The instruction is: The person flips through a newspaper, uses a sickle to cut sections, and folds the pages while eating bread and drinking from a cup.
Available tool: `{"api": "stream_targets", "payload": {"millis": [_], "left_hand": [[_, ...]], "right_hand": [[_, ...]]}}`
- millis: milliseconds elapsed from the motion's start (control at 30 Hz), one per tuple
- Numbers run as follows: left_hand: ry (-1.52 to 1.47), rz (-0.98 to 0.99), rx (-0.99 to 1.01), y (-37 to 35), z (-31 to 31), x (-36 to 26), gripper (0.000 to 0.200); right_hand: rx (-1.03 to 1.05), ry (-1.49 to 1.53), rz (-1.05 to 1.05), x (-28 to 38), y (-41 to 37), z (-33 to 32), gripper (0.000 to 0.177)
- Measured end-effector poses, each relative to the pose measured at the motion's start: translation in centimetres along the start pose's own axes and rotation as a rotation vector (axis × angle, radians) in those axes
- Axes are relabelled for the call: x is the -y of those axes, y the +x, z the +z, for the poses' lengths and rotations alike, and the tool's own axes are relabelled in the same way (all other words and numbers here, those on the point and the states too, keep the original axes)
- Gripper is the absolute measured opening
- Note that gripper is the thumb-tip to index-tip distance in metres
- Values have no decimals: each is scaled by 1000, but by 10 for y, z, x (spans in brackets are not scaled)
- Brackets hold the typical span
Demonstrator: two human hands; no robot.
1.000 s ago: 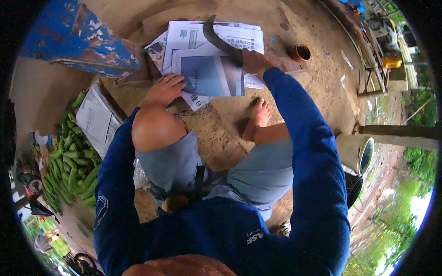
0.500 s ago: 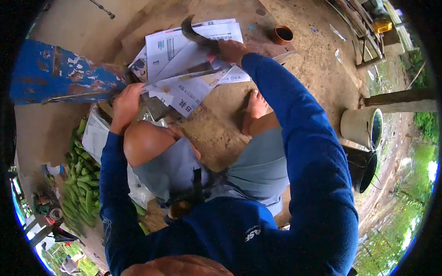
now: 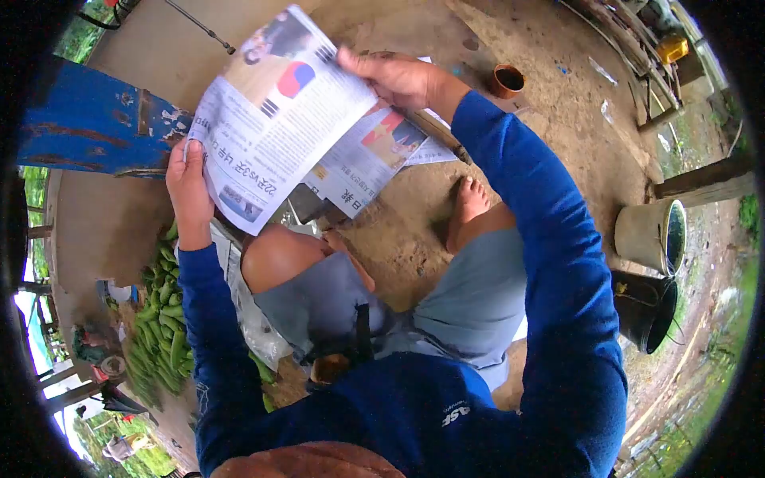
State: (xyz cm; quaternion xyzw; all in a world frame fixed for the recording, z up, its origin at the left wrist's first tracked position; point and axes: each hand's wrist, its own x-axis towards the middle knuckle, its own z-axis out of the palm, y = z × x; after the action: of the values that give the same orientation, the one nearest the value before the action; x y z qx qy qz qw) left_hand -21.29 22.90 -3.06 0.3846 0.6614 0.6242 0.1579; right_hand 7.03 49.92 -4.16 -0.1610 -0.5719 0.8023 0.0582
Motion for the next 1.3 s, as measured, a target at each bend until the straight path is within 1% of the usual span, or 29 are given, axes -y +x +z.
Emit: {"api": "stream_targets", "payload": {"millis": [33, 67, 167, 200, 300, 333, 367, 433, 533, 567, 600, 667, 700, 767, 800, 900, 933, 967, 1033, 1133, 1233, 1300], "left_hand": [[-99, -31, -28, 1, -2, -2, 28], [-215, -74, -52, -1, -2, -4, 29], [-252, -53, -120, -9, -2, -10, 30], [-311, -84, -120, -15, -1, -15, 31], [-388, -130, -33, -31, -8, -17, 32], [-420, -82, 102, -38, -13, -19, 33], [-493, -67, 203, -44, -16, -22, 34], [-630, -43, 402, -56, -3, -42, 34], [-444, -245, 401, -60, 18, -54, 38], [-410, -239, 398, -61, 25, -59, 37], [-376, -235, 398, -61, 32, -64, 35], [-402, -164, 396, -65, 52, -85, 29], [-380, -140, 361, -66, 62, -100, 29], [-342, -98, 304, -62, 81, -117, 29], [-249, -59, 255, -59, 89, -116, 28], [245, 212, 173, -50, 106, -111, 25], [294, 381, 153, -48, 113, -104, 27], [392, 467, 126, -49, 119, -96, 32], [509, 466, 196, -59, 128, -89, 40], [470, 497, 264, -68, 135, -91, 45], [286, 426, 377, -72, 134, -90, 49], [241, 413, 429, -73, 132, -89, 50]], "right_hand": [[-16, -52, -39, 5, -6, 8, 52], [-1, -89, -19, 14, -16, 12, 44], [-57, -73, -74, 18, -22, 15, 38], [-129, -100, -83, 26, -26, 21, 32], [-291, -114, -215, 34, -28, 20, 27], [-336, -118, -283, 39, -28, 22, 20], [-344, -58, -333, 45, -30, 25, 19], [-351, 68, -425, 57, -35, 37, 16], [-354, 53, -450, 64, -31, 45, 14], [-348, 43, -462, 65, -32, 49, 14], [-332, 107, -524, 68, -33, 62, 14], [-382, 83, -499, 63, -29, 54, 20], [-409, 74, -488, 59, -27, 50, 23], [-589, -407, -526, 50, -28, 45, 37], [-676, -650, -528, 48, -33, 49, 44], [-440, -624, -299, 50, -57, 73, 59], [-377, -567, -233, 53, -65, 95, 62], [-257, -481, -282, 38, -62, 102, 66], [-199, -428, -272, 42, -69, 123, 56], [-214, -381, -283, 37, -68, 116, 53], [-224, -369, -219, 40, -72, 108, 47], [-246, -491, -300, 38, -74, 104, 45]]}}
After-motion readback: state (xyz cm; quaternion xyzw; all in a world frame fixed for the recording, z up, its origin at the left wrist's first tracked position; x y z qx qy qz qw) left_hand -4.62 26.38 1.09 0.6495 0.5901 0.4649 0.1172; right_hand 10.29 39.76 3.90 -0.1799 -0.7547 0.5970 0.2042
